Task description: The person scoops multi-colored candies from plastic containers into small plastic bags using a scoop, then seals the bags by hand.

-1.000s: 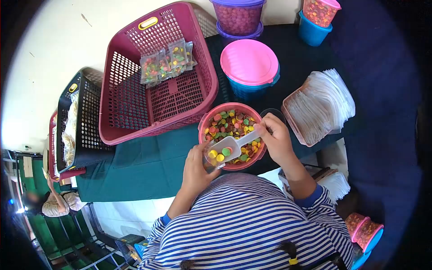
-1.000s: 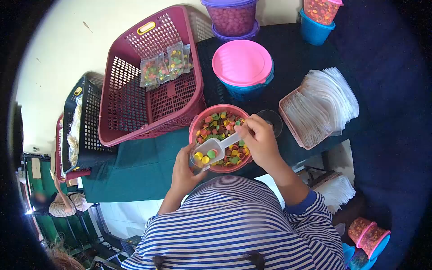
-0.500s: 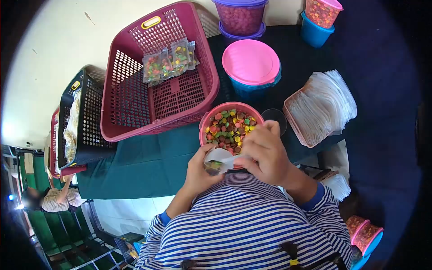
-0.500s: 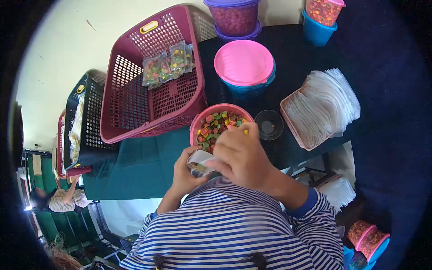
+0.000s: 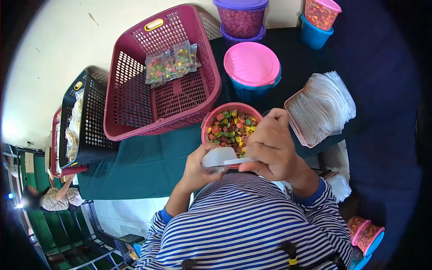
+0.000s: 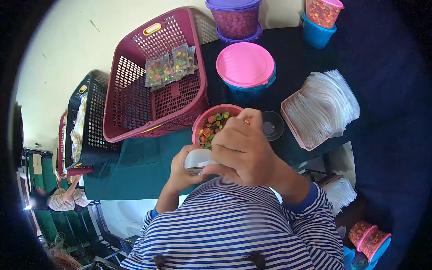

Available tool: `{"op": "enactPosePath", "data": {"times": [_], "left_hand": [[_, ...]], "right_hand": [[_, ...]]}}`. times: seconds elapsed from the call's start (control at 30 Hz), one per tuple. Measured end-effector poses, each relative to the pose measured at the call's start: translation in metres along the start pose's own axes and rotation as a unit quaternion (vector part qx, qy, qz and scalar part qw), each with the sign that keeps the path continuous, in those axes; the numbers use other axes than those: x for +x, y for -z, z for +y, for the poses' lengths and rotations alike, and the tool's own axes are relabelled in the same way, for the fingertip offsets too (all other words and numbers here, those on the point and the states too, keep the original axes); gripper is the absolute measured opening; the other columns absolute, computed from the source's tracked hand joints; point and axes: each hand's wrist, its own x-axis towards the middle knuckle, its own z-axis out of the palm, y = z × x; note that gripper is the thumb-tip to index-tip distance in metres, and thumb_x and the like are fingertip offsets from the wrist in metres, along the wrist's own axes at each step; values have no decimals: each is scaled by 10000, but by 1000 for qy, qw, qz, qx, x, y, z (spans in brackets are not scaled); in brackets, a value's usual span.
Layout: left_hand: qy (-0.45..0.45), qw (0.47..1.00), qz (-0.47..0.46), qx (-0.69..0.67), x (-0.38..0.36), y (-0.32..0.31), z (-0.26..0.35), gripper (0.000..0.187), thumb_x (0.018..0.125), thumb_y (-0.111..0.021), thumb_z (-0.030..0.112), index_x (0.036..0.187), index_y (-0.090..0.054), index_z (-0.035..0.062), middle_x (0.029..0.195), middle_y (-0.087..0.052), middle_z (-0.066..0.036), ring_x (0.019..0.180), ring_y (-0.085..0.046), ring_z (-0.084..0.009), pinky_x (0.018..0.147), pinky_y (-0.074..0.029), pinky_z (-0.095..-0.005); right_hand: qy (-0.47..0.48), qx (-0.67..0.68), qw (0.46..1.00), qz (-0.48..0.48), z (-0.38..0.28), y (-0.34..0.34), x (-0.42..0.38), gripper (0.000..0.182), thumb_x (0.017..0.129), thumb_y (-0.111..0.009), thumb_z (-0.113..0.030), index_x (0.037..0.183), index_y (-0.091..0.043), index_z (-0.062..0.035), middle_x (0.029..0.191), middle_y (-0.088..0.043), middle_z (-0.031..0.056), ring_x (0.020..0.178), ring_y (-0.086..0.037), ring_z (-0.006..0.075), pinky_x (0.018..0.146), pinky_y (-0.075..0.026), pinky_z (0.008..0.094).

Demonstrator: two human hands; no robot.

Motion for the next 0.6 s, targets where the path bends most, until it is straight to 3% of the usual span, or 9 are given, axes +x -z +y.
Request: {"op": "enactPosePath", "data": {"times": [0.1, 0.17, 0.23, 0.3, 0.33, 0.43, 0.5, 0.57, 0.6], "left_hand": [[-16, 998, 50, 28, -2, -2, -12, 584, 643, -843, 83, 1156, -567, 39, 1014, -675, -87, 928, -669, -182, 832, -532, -304], [-11, 993, 115, -31, -5, 0, -23, 556, 680, -834, 86, 1164, -563, 39, 995, -677, -83, 943, -665, -166, 842, -531, -295], [0, 991, 135, -8, -7, 7, -24, 577, 661, -838, 85, 1163, -557, 41, 991, -672, -91, 911, -671, -204, 821, -537, -324], [-171, 930, 71, 317, -6, 16, -21, 624, 625, -868, 123, 1157, -549, 63, 987, -659, -89, 888, -652, -248, 828, -509, -350], [-142, 946, 72, 282, -10, 15, -23, 650, 580, -867, 106, 1150, -556, 81, 1012, -662, -94, 893, -648, -302, 793, -514, -384], [-98, 960, 115, 238, -15, 11, -26, 646, 587, -865, 101, 1154, -557, 72, 1014, -665, -98, 918, -651, -294, 782, -518, -381], [-97, 954, 91, 270, -13, 13, -27, 657, 619, -865, 111, 1184, -534, 53, 1040, -659, -114, 965, -645, -300, 794, -525, -387], [-7, 969, 79, 233, -11, 10, -30, 680, 643, -857, 110, 1226, -514, 37, 1082, -644, -138, 985, -638, -318, 835, -524, -400], [-8, 969, 78, 233, -11, 10, -32, 680, 643, -857, 110, 1226, -514, 37, 1082, -644, -138, 985, -638, -318, 835, -524, -400]], "right_hand": [[-28, -27, 999, 9, 1, 22, 1, 324, 798, -712, -413, 752, -606, -110, 827, -552, 3, 723, -515, 199, 770, -307, 420], [-46, -40, 998, 5, 10, 34, -6, 309, 813, -713, -377, 753, -595, -98, 821, -542, 9, 730, -497, 204, 776, -294, 411], [-131, -121, 984, -12, 22, 36, -15, 278, 817, -717, -319, 745, -573, -92, 805, -524, 13, 744, -477, 217, 793, -288, 414], [-156, -148, 976, -24, 32, 25, -31, 239, 808, -718, -271, 761, -570, -89, 801, -514, 21, 776, -478, 228, 809, -291, 424], [-167, -192, 966, -39, 35, 18, -41, 228, 805, -719, -263, 774, -576, -88, 811, -519, 22, 786, -486, 230, 815, -295, 430], [-191, -229, 952, -69, 38, 2, -65, 203, 803, -722, -245, 812, -596, -86, 841, -532, 24, 822, -506, 230, 832, -303, 442], [-201, -243, 947, -59, 41, -7, -77, 208, 795, -732, -246, 812, -596, -89, 845, -531, 21, 830, -506, 230, 838, -303, 448], [-211, -242, 946, -45, 45, -13, -85, 202, 789, -737, -245, 813, -606, -94, 851, -535, 16, 837, -504, 229, 841, -302, 449], [-218, -240, 946, -30, 47, -16, -87, 195, 784, -742, -244, 815, -616, -98, 857, -540, 11, 844, -502, 228, 843, -301, 449]]}}
